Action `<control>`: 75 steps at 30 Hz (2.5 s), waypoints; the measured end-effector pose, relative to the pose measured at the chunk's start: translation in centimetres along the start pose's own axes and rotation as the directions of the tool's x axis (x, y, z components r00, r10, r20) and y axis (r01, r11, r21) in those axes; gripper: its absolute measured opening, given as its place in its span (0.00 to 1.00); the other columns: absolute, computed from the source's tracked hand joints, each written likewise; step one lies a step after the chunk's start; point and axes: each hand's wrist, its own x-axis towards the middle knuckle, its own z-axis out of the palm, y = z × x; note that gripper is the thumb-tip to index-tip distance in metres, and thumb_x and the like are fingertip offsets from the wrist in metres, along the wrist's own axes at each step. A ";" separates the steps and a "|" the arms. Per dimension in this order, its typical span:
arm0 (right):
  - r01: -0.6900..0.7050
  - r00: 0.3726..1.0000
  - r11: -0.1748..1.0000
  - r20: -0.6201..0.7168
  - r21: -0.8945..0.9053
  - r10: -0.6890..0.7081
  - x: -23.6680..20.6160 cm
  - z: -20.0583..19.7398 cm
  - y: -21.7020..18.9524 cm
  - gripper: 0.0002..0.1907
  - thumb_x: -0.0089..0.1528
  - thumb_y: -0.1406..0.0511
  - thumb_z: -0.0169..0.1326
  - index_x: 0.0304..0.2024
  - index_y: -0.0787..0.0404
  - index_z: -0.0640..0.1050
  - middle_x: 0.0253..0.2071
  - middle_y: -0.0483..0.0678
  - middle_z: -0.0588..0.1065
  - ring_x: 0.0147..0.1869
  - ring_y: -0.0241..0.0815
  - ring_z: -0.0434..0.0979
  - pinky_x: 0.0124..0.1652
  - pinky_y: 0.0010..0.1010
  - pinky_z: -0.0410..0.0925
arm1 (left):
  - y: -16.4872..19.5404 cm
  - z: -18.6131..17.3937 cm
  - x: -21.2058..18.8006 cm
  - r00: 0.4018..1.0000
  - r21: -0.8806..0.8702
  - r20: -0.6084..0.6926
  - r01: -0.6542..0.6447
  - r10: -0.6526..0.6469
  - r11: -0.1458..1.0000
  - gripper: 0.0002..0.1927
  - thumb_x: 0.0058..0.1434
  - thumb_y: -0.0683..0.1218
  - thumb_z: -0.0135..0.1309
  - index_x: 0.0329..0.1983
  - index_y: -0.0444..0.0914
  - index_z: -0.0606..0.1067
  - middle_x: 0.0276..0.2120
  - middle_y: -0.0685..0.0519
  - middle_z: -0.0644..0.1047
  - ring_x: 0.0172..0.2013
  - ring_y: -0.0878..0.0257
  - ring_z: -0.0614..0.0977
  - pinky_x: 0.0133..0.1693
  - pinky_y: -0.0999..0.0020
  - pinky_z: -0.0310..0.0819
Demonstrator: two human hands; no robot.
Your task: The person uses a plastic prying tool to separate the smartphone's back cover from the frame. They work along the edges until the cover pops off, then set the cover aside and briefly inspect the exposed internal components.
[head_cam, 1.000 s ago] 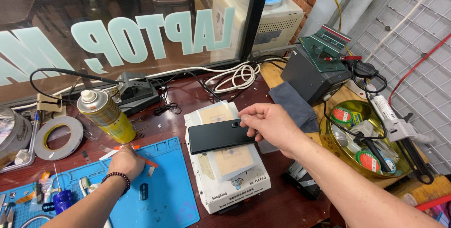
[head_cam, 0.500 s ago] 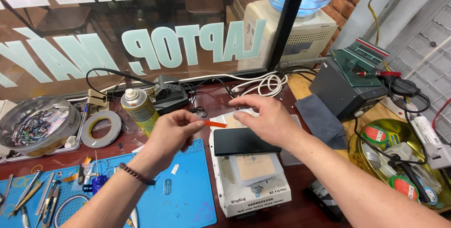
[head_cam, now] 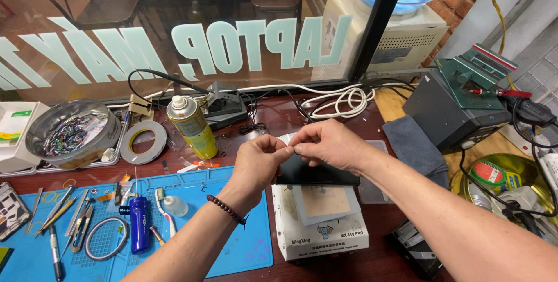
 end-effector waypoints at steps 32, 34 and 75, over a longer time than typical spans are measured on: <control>0.057 0.977 0.822 -0.138 -0.566 -0.163 2.9 1.2 2.2 0.11 0.59 0.62 0.57 0.41 0.56 0.84 0.35 0.48 0.84 0.39 0.44 0.85 0.43 0.34 0.74 | -1.8 0.1 -0.5 0.967 0.156 -0.089 0.251 -0.240 0.955 0.18 0.58 0.44 0.63 0.50 0.31 0.77 0.30 0.50 0.82 0.27 0.64 0.81 0.26 0.67 0.77; 0.048 0.978 0.842 -0.144 -0.537 -0.148 3.0 1.1 2.4 0.10 0.59 0.62 0.57 0.41 0.57 0.84 0.35 0.48 0.84 0.39 0.43 0.85 0.43 0.33 0.75 | -1.7 0.2 -0.5 0.965 0.180 -0.095 0.257 -0.243 0.950 0.19 0.58 0.44 0.63 0.50 0.31 0.76 0.31 0.50 0.82 0.27 0.64 0.82 0.26 0.67 0.78; 0.053 0.985 0.929 -0.133 -0.367 -0.108 0.6 -2.8 2.1 0.09 0.58 0.66 0.59 0.41 0.61 0.84 0.35 0.44 0.84 0.41 0.32 0.83 0.43 0.25 0.74 | 0.5 0.5 -0.5 0.980 0.741 0.150 -0.201 0.133 0.641 0.40 0.42 0.49 0.73 0.58 0.35 0.71 0.49 0.40 0.76 0.49 0.46 0.80 0.53 0.57 0.76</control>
